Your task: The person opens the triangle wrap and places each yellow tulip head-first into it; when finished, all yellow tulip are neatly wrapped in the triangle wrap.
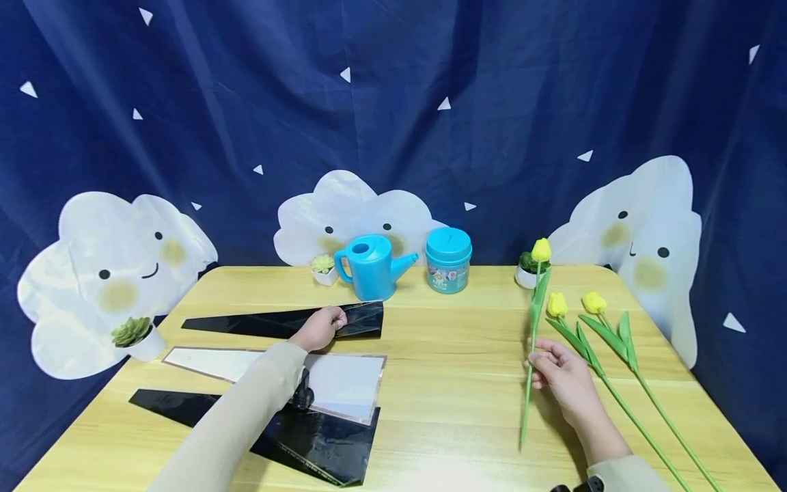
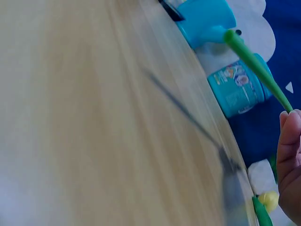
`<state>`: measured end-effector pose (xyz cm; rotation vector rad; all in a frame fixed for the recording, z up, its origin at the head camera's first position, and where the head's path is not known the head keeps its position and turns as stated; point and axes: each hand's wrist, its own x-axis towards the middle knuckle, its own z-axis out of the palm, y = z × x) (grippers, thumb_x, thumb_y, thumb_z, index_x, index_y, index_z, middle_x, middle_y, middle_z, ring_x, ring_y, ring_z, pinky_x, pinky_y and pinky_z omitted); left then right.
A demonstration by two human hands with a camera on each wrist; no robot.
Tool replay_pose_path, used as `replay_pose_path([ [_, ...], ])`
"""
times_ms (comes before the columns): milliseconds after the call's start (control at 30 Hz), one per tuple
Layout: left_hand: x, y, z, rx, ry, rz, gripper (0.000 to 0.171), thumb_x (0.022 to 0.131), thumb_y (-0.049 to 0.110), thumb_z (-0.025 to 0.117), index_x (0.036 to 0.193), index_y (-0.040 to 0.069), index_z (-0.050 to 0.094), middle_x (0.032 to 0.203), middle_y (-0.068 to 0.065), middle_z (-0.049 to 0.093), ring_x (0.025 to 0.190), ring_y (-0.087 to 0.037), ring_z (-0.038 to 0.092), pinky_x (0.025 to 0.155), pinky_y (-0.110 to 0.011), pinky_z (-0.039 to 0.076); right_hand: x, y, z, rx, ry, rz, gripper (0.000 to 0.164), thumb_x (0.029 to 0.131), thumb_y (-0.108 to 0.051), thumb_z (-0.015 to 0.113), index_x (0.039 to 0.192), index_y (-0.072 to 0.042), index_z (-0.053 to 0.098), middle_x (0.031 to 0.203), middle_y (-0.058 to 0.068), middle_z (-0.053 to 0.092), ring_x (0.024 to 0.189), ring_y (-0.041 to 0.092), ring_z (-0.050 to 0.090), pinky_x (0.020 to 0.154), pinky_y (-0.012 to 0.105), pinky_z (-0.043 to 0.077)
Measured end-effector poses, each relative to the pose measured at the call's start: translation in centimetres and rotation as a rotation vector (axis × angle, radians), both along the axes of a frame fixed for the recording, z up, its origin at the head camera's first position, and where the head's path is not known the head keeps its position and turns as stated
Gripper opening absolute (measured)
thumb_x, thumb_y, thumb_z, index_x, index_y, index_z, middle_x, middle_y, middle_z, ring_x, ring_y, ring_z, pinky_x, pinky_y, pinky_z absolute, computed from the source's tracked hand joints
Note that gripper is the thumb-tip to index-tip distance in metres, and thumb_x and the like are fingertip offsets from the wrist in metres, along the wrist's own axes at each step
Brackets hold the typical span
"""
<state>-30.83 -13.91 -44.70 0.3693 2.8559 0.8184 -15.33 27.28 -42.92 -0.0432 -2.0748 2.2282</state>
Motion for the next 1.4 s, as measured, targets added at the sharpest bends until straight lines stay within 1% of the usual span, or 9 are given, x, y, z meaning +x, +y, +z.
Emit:
replay_pose_path([
  [100,0.3,-0.2,0.2,0.032,-0.004,0.013,0.016,0.097,0.010,0.046,0.084,0.008,0.054,0.088,-0.005,0.053,0.078,-0.020,0.045,0.072,-0.035,0.038,-0.6,-0.9,0.1,-0.049,0.032,0.010,0.028,0.091,0.003,0.050,0.094,-0.023,0.061,0.074,-0.002,0.066,0.058,0.004,0.053,0.051,0.018,0.047],
  [300,0.4,-0.6,0.1,0.135,-0.032,0.005,0.015,0.098,0.012,0.044,0.086,0.007,0.052,0.083,-0.005,0.048,0.077,-0.021,0.043,0.072,-0.036,0.035,-1.6,-2.5,-0.1,-0.112,0.075,-0.007,0.030,0.091,0.003,0.048,0.096,-0.024,0.062,0.074,-0.003,0.067,0.060,0.004,0.055,0.053,0.017,0.047],
  [567,-0.2,-1.2,-0.5,0.243,-0.070,-0.004,0.013,0.097,0.010,0.044,0.087,0.006,0.051,0.083,-0.005,0.044,0.079,-0.021,0.041,0.073,-0.036,0.032,-3.1,-4.2,0.2,-0.214,0.071,-0.140,0.025,0.091,0.003,0.047,0.095,-0.017,0.060,0.071,-0.004,0.066,0.060,0.004,0.058,0.054,0.016,0.047],
  [733,-0.4,-1.6,-0.5,0.294,-0.104,-0.001,0.012,0.098,0.010,0.044,0.087,0.006,0.049,0.085,-0.006,0.043,0.081,-0.022,0.041,0.073,-0.036,0.031,-4.4,-5.9,0.7,-0.308,0.049,-0.231,0.019,0.090,0.007,0.046,0.096,-0.009,0.055,0.068,-0.003,0.067,0.057,0.005,0.059,0.054,0.017,0.049],
  [867,-0.5,-1.7,-0.4,0.319,-0.126,-0.002,0.012,0.098,0.010,0.042,0.089,0.006,0.049,0.087,-0.007,0.042,0.084,-0.023,0.040,0.074,-0.037,0.030,-5.4,-7.6,1.0,-0.376,0.027,-0.319,0.014,0.088,0.008,0.045,0.098,-0.001,0.049,0.065,-0.002,0.066,0.057,0.004,0.060,0.055,0.016,0.050],
  [967,-0.4,-1.6,-0.4,0.318,-0.124,-0.002,0.012,0.098,0.010,0.042,0.089,0.006,0.049,0.089,-0.007,0.043,0.086,-0.023,0.041,0.074,-0.037,0.030,-6.2,-8.9,1.0,-0.411,0.029,-0.354,0.014,0.087,0.010,0.044,0.098,0.001,0.046,0.064,-0.001,0.066,0.056,0.004,0.061,0.056,0.016,0.051],
  [1167,-0.2,-1.7,-0.3,0.316,-0.129,0.019,0.012,0.098,0.010,0.041,0.089,0.007,0.047,0.089,-0.006,0.043,0.086,-0.023,0.040,0.074,-0.037,0.029,-7.8,-11.8,1.0,-0.441,0.027,-0.362,0.014,0.086,0.011,0.044,0.096,0.001,0.044,0.064,-0.002,0.064,0.058,0.006,0.063,0.059,0.017,0.052],
  [1300,-0.1,-1.8,-0.2,0.320,-0.104,0.004,0.012,0.098,0.010,0.043,0.088,0.006,0.048,0.087,-0.006,0.044,0.084,-0.022,0.041,0.074,-0.036,0.030,-9.0,-13.5,0.7,-0.436,0.001,-0.351,0.016,0.086,0.011,0.045,0.096,-0.001,0.042,0.066,-0.004,0.064,0.059,0.005,0.063,0.060,0.017,0.052],
  [1400,-0.1,-1.8,-0.2,0.319,-0.086,-0.006,0.013,0.098,0.010,0.044,0.087,0.006,0.049,0.086,-0.005,0.045,0.083,-0.022,0.041,0.075,-0.035,0.031,-9.5,-14.8,0.2,-0.432,-0.030,-0.334,0.017,0.086,0.011,0.045,0.099,0.001,0.041,0.068,-0.004,0.063,0.061,0.005,0.063,0.062,0.017,0.052],
])
